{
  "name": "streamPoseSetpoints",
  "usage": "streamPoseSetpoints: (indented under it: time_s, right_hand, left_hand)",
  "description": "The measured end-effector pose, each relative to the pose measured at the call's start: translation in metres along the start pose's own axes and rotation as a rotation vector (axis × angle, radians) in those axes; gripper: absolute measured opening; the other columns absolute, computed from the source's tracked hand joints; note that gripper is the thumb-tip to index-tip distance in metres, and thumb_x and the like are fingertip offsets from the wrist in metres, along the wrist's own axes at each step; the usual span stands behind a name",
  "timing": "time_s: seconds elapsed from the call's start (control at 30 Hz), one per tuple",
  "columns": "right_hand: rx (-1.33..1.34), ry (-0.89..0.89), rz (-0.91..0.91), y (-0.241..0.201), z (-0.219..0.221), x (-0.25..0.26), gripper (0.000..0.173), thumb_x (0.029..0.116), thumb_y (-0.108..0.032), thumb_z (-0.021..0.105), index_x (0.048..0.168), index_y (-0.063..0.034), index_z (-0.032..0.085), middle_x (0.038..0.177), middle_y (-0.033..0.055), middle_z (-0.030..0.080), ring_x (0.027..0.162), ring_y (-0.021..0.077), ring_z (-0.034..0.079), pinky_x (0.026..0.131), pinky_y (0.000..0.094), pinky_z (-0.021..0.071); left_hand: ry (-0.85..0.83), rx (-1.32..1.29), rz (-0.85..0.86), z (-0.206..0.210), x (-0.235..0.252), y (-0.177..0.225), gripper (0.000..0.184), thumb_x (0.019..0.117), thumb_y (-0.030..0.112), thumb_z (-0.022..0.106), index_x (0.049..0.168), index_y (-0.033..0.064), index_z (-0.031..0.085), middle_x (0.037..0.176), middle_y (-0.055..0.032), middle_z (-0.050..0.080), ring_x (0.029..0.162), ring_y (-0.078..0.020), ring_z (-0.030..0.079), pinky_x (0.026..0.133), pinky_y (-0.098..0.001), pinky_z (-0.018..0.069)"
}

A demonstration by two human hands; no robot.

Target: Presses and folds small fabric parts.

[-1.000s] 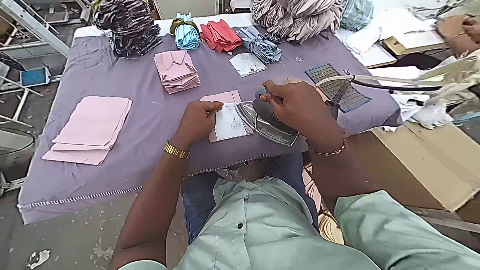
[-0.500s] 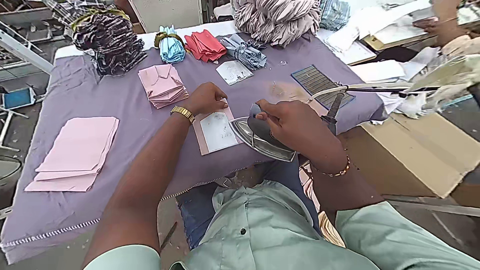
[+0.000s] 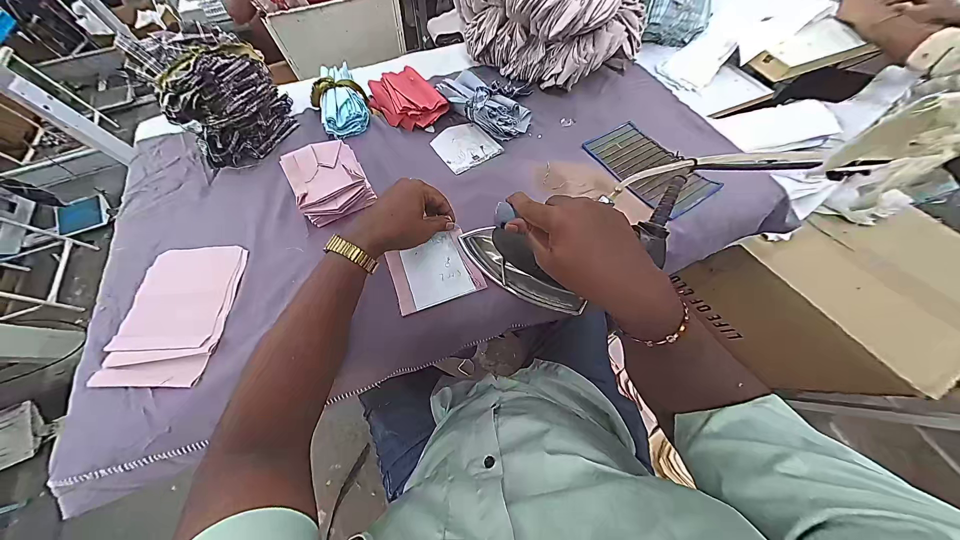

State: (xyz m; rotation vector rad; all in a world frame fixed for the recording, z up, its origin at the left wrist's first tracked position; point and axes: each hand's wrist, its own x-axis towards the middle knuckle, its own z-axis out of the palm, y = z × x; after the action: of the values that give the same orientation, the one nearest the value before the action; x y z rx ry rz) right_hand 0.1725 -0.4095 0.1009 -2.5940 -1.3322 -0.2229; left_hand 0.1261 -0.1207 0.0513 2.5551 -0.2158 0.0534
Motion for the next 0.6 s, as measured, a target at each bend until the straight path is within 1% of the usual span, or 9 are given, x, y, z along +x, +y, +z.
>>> streamPoseSetpoints:
  time_s: [0.07, 0.17, 0.23, 0.3, 0.33, 0.4, 0.43, 0.53, 0.6]
  right_hand:
    - [0.007, 0.014, 0.006, 0.004, -0.001, -0.003, 0.038, 0.109, -0.043, 0.047, 0.135, -0.0246, 0.067, 0.081, 0.0074, 0.064, 0.073, 0.0277, 0.066, 0.058, 0.0472, 0.0518]
    - [0.076, 0.106, 0.006, 0.01, 0.001, -0.001, 0.035, 0.1076, -0.039, 0.052, 0.131, -0.0225, 0.071, 0.081, 0.0075, 0.068, 0.075, 0.0274, 0.068, 0.063, 0.049, 0.0538]
    - [0.124, 0.178, 0.005, 0.014, 0.006, 0.006, 0.034, 0.1067, -0.039, 0.054, 0.128, -0.0218, 0.073, 0.081, 0.0073, 0.07, 0.077, 0.0273, 0.069, 0.065, 0.0496, 0.0536]
    - [0.132, 0.232, -0.023, 0.017, 0.012, 0.016, 0.036, 0.1072, -0.039, 0.052, 0.13, -0.0213, 0.073, 0.081, 0.0086, 0.07, 0.077, 0.0286, 0.069, 0.065, 0.0499, 0.053]
    - [0.124, 0.243, -0.047, 0.019, 0.015, 0.023, 0.037, 0.1074, -0.041, 0.051, 0.131, -0.0223, 0.073, 0.08, 0.0086, 0.069, 0.076, 0.0285, 0.068, 0.065, 0.0496, 0.0529]
    - [0.113, 0.21, -0.097, 0.019, 0.017, 0.035, 0.038, 0.1076, -0.042, 0.049, 0.13, -0.0233, 0.073, 0.081, 0.0081, 0.071, 0.078, 0.0287, 0.07, 0.066, 0.0506, 0.0536]
    - [0.105, 0.177, -0.121, 0.019, 0.017, 0.042, 0.037, 0.1073, -0.041, 0.049, 0.128, -0.0238, 0.074, 0.083, 0.0077, 0.072, 0.079, 0.0288, 0.07, 0.067, 0.0513, 0.0539]
    - [0.103, 0.112, -0.174, 0.019, 0.02, 0.063, 0.036, 0.107, -0.042, 0.049, 0.12, -0.021, 0.076, 0.085, 0.0087, 0.073, 0.083, 0.0303, 0.071, 0.069, 0.0537, 0.0546]
    - [0.107, 0.088, -0.22, 0.017, 0.023, 0.074, 0.037, 0.1071, -0.042, 0.048, 0.115, -0.0177, 0.076, 0.083, 0.0095, 0.071, 0.082, 0.0312, 0.07, 0.069, 0.0544, 0.0539]
  left_hand:
    - [-0.015, 0.102, 0.012, 0.005, -0.009, 0.008, 0.011, 0.0971, 0.027, 0.071, 0.095, 0.0209, 0.079, 0.091, 0.0055, 0.076, 0.084, -0.0083, 0.071, 0.079, -0.0411, 0.0596]
    - [-0.01, 0.23, 0.045, 0.015, -0.022, 0.015, 0.013, 0.0982, 0.029, 0.069, 0.1, 0.0218, 0.08, 0.094, 0.004, 0.076, 0.087, -0.0115, 0.072, 0.083, -0.0439, 0.0593]
    - [0.029, 0.323, 0.087, 0.022, -0.033, 0.02, 0.016, 0.0952, 0.033, 0.072, 0.105, 0.0241, 0.08, 0.098, 0.0049, 0.077, 0.093, -0.0137, 0.072, 0.089, -0.0486, 0.055]
    - [0.03, 0.384, 0.082, 0.03, -0.044, 0.024, 0.023, 0.0929, 0.036, 0.073, 0.112, 0.0257, 0.078, 0.111, 0.007, 0.076, 0.107, -0.0151, 0.068, 0.099, -0.0533, 0.0467]
    - [0.029, 0.404, 0.07, 0.034, -0.049, 0.027, 0.026, 0.0928, 0.036, 0.073, 0.116, 0.0259, 0.077, 0.118, 0.008, 0.074, 0.112, -0.0147, 0.066, 0.101, -0.0532, 0.0441]
    - [0.058, 0.414, 0.046, 0.042, -0.058, 0.032, 0.029, 0.0951, 0.033, 0.07, 0.122, 0.0246, 0.077, 0.13, 0.0082, 0.071, 0.12, -0.0134, 0.064, 0.103, -0.0528, 0.0424]
    - [0.089, 0.419, 0.033, 0.047, -0.062, 0.033, 0.028, 0.0972, 0.031, 0.067, 0.122, 0.0239, 0.077, 0.132, 0.0081, 0.071, 0.122, -0.0123, 0.064, 0.106, -0.052, 0.0422]
    - [0.244, 0.394, 0.004, 0.064, -0.074, 0.03, 0.024, 0.1021, 0.03, 0.062, 0.117, 0.0201, 0.078, 0.126, 0.0053, 0.073, 0.121, -0.0111, 0.065, 0.115, -0.0498, 0.0392]
    - [0.36, 0.373, 0.008, 0.075, -0.081, 0.029, 0.024, 0.1027, 0.029, 0.062, 0.116, 0.0172, 0.077, 0.122, 0.0022, 0.075, 0.119, -0.0124, 0.067, 0.118, -0.0484, 0.0375]
